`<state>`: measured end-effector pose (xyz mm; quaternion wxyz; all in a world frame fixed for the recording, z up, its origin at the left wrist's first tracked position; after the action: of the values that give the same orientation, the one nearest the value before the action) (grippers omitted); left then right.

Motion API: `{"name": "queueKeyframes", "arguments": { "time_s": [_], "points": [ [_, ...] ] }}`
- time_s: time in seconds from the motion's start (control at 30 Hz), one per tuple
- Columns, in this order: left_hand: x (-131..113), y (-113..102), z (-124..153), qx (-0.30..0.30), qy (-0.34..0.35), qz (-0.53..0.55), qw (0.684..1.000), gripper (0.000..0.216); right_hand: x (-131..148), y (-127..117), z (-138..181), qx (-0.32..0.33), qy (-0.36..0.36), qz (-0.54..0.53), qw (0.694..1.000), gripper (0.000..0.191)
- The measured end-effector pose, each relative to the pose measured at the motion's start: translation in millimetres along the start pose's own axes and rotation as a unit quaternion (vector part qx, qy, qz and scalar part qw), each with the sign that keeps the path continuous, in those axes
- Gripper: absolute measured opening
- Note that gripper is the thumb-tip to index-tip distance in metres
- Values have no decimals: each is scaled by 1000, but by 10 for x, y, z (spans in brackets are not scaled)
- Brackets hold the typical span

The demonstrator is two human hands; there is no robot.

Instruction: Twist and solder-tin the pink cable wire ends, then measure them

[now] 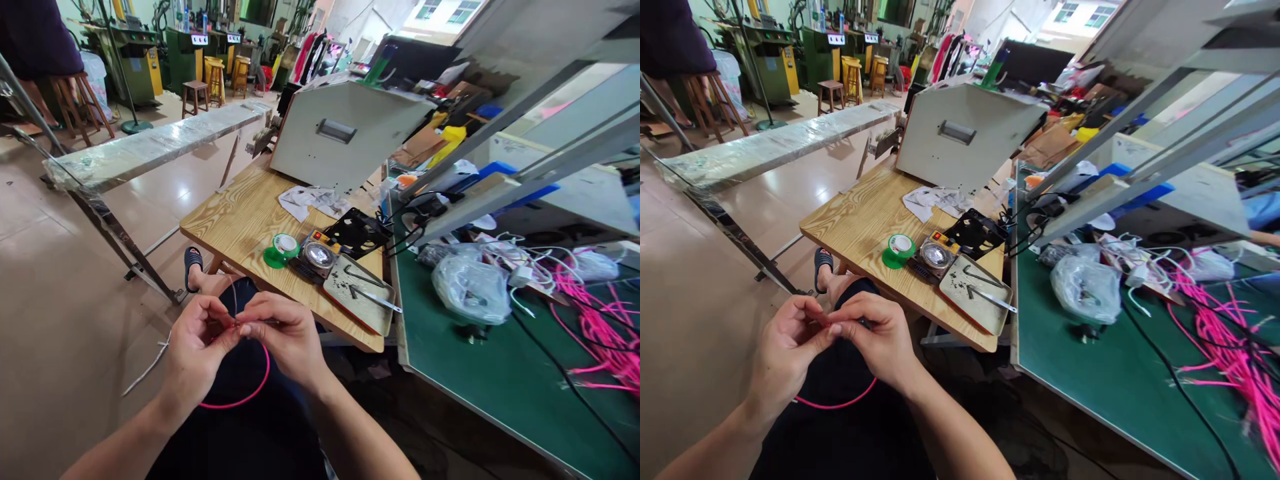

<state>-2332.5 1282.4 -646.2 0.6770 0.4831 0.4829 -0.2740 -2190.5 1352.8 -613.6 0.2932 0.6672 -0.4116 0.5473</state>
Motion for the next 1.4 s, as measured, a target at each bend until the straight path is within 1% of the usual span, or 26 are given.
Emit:
{"name": "queueKeyframes", "arguments": {
  "time_s": [0.1,0.13,0.2,0.3,0.4,0.5,0.7,1.07,1.27,1.4],
  "points": [
    [93,-32,-3,13,-18,25,999,35,-177,29,1,-43,115,-108,987,20],
    [129,-37,-7,20,-30,32,999,37,-217,40,1,-49,137,-124,982,23],
    [186,-24,-18,42,-53,39,997,37,-260,45,-10,-56,155,-139,976,29],
    [212,9,-29,63,-66,45,995,34,-269,24,-34,-64,156,-148,975,31],
    [218,14,-24,55,-71,46,995,33,-260,5,-39,-70,160,-153,973,30],
    [223,14,-6,57,-76,21,995,29,-252,-9,-31,-75,166,-153,971,28],
    [201,-21,4,39,-59,-21,997,29,-255,-92,-16,-97,161,-129,974,27],
    [200,18,-2,32,-61,-12,998,30,-230,-151,-2,-111,156,-143,971,27],
    [220,45,-9,27,-70,3,997,29,-223,-148,30,-101,142,-142,974,29],
    [214,62,-6,31,-69,8,997,29,-210,-152,40,-106,139,-155,972,26]
  ]
}}
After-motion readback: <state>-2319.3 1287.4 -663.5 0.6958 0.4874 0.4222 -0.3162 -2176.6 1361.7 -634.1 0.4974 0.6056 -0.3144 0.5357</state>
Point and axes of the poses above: each hand's wrist, its own z-axis away from the middle knuckle, its own y-axis out of the palm, x = y × z, the point moved 6 cm from there along -z, towards the middle knuckle, and after that the axes turned 8 degrees about z, right-handed, at the moved point
